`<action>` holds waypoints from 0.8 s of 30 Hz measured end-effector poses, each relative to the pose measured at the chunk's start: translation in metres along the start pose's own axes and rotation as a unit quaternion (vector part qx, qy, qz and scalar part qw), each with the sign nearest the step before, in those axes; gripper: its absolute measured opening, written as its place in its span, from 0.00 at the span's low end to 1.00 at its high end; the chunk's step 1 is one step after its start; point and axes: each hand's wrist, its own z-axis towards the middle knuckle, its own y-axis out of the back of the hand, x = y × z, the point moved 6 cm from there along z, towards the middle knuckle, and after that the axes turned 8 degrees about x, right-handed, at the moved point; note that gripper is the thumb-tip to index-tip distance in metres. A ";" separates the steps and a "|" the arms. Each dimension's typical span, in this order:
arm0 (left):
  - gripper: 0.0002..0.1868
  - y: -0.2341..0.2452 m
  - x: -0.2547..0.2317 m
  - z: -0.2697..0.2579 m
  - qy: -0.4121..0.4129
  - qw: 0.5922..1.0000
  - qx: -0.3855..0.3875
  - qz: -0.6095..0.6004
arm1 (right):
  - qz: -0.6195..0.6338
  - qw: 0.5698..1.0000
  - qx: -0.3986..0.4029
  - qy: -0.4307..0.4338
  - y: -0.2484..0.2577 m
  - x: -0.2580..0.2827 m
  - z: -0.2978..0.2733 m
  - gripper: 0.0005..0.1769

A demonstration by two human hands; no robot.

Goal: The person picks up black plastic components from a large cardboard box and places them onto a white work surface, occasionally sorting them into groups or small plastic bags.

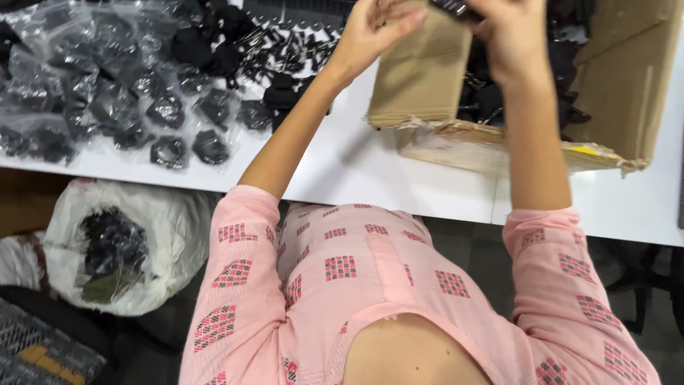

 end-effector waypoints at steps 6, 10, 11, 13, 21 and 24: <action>0.29 0.045 -0.001 -0.115 0.070 0.990 -0.097 -0.077 | 0.051 0.998 0.038 0.012 -0.153 -0.076 0.004 0.27; 0.23 0.085 0.025 -0.189 0.097 0.952 -0.241 -0.162 | -0.074 0.995 0.067 -0.014 -0.207 -0.159 0.024 0.28; 0.21 0.095 0.036 -0.209 0.124 0.939 -0.270 -0.173 | -0.059 0.992 0.060 -0.089 -0.215 -0.191 0.025 0.28; 0.20 0.117 0.052 -0.238 0.152 0.923 -0.301 -0.183 | -0.066 0.989 0.063 -0.118 -0.229 -0.236 0.029 0.28; 0.20 0.210 0.097 -0.295 0.269 0.884 -0.372 -0.086 | -0.198 0.939 0.087 -0.266 -0.258 -0.362 0.044 0.27; 0.20 0.238 0.122 -0.310 0.287 0.865 -0.404 -0.073 | -0.177 0.937 0.111 -0.282 -0.269 -0.402 0.059 0.27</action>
